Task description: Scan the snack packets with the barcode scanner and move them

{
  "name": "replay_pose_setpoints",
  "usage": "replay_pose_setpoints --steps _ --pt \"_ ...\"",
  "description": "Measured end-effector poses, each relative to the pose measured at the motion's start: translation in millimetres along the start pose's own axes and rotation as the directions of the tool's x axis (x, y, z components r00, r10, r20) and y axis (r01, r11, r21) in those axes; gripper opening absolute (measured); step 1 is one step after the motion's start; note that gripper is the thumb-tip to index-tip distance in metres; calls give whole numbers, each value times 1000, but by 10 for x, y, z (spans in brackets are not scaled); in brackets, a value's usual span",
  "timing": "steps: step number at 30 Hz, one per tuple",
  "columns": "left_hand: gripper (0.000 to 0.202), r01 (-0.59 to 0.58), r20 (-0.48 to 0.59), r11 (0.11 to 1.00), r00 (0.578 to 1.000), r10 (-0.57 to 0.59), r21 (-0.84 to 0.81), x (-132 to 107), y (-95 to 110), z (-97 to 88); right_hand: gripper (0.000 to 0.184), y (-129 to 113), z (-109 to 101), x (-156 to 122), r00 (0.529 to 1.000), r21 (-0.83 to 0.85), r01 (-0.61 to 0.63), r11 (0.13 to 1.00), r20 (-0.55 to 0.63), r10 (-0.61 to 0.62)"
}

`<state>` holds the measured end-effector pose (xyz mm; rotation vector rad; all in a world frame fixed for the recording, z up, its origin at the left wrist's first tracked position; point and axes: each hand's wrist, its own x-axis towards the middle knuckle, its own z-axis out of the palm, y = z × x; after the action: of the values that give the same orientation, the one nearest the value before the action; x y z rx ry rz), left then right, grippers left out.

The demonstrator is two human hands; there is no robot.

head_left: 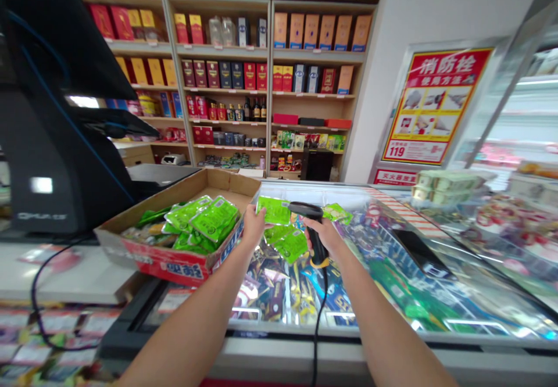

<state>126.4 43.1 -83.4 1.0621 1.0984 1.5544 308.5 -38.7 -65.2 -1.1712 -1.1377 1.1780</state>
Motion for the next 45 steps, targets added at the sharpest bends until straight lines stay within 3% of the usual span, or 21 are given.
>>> replay_pose_setpoints --steps 5,9,12,14,18,20,22,24,25,27,29,31,33,38,45 --pt "14 -19 20 1000 1000 18 25 -31 -1 32 31 61 28 39 1000 10 20 1000 3 -20" --pt "15 -166 -5 967 985 171 195 -113 205 4 30 61 119 14 1000 61 15 998 25 -17" --pt "14 -324 -69 852 921 384 411 -185 536 -136 29 -40 246 -36 997 107 28 994 66 -36" --pt "12 -365 -102 762 867 488 535 -212 776 -295 29 -131 359 -62 994 121 40 992 92 -51" --pt "19 -279 -156 639 829 537 717 -199 1113 -693 30 -258 652 -74 981 101 48 994 180 -66" --pt "33 -193 -204 586 814 543 787 -189 1186 -866 31 -271 813 -69 968 111 55 992 240 -80" --pt "51 -114 -250 515 773 584 850 -201 1210 -978 31 -255 954 -65 954 120 57 991 287 -90" --pt "63 -85 -214 405 742 636 910 -238 1194 -1022 32 -223 1047 -64 944 121 56 991 316 -92" --pt "63 -107 -139 328 752 644 938 -262 1171 -1023 32 -205 1071 -65 942 121 53 991 322 -90" --pt "56 -205 80 159 818 569 966 -304 1092 -1001 32 -174 1065 -71 946 122 52 991 313 -88" --pt "48 -313 280 32 886 369 949 -314 982 -980 32 -157 996 -84 956 122 53 991 281 -86" --pt "44 -367 367 -26 918 152 930 -271 873 -983 31 -155 881 -99 968 115 50 992 239 -77" --pt "43 -385 386 -53 922 23 921 -172 803 -1009 29 -160 744 -108 979 110 48 993 191 -69" --pt "45 -397 387 -82 915 -115 914 154 830 -1062 28 -118 423 -48 993 104 61 993 99 -71" --pt "54 -250 245 -77 967 -76 965 299 838 -1017 26 45 129 76 998 151 61 987 4 -63"
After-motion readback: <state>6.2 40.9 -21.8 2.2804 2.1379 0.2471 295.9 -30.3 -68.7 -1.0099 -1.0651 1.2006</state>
